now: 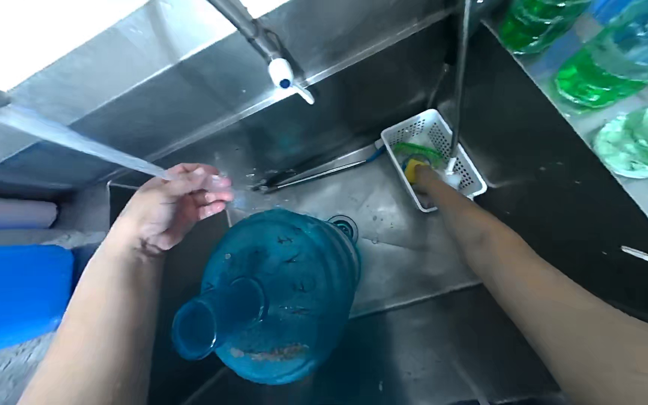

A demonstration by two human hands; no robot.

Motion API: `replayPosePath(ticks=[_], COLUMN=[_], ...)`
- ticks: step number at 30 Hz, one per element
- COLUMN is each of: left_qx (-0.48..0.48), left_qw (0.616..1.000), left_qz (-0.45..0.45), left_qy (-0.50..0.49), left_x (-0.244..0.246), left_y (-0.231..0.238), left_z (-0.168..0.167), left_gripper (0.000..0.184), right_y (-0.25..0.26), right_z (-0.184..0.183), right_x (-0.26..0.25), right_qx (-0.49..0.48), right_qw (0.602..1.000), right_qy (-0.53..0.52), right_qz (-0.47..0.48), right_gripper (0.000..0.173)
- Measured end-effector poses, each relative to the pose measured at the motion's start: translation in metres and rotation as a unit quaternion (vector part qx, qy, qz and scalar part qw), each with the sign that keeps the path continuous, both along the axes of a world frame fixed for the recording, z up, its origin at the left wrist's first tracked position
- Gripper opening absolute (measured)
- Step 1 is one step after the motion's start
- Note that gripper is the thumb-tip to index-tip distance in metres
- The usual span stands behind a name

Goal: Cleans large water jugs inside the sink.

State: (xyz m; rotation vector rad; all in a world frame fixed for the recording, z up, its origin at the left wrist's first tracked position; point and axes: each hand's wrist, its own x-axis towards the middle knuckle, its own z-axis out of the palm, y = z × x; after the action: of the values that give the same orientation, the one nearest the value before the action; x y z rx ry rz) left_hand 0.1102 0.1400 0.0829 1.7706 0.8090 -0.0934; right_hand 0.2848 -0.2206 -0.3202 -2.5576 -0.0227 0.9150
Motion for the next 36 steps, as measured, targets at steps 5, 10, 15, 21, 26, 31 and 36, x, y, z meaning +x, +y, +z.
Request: replayPosePath(ticks=[5,10,15,21,26,31,36], left_qx=[-0.013,-0.013,0.081,0.051,-0.062,0.006,0.185], left_qw=[0.998,0.999,0.996,0.99,0.982,0.973,0.944], left_qz=[0.056,0.045,-0.043,-0.088,0.091,-0.158,-0.077], left_qy=[0.007,0.027,0.023,-0.102,-0.154,-0.168,-0.263], left_x=[-0.005,-0.011,-0.012,0.014,-0.013,-0.123,-0.186], left_y=[-0.004,-0.012,-0.028,-0.048,0.006,0.031,-0.06], left_z=[-0.004,0.005,0.021,0.008,0.026,-0.009,-0.083], left_gripper=[0.015,0.018,0.028,0.042,0.02,0.079,0.093], right_y=[-0.011,0.009,0.033,0.196,0.266,0.292,0.283], right_z=[0.025,0.072,0.193,0.366,0.389,0.376,0.421], right_x=[-0.003,-0.013,0.003,-0.063,-0.111,-0.1,-0.097], right_qx=[0.076,-0.034,0.167,0.487,0.449,0.487,0.597], right_qw=[0.983,0.998,0.964,0.802,0.78,0.837,0.801], right_qy=[0.021,-0.003,-0.188,-0.246,-0.238,-0.121,-0.007], right_qz=[-0.168,-0.044,0.083,0.243,0.366,0.219,-0.037], right_gripper=[0.058,0.049,0.03,0.028,0.098,0.049,0.038])
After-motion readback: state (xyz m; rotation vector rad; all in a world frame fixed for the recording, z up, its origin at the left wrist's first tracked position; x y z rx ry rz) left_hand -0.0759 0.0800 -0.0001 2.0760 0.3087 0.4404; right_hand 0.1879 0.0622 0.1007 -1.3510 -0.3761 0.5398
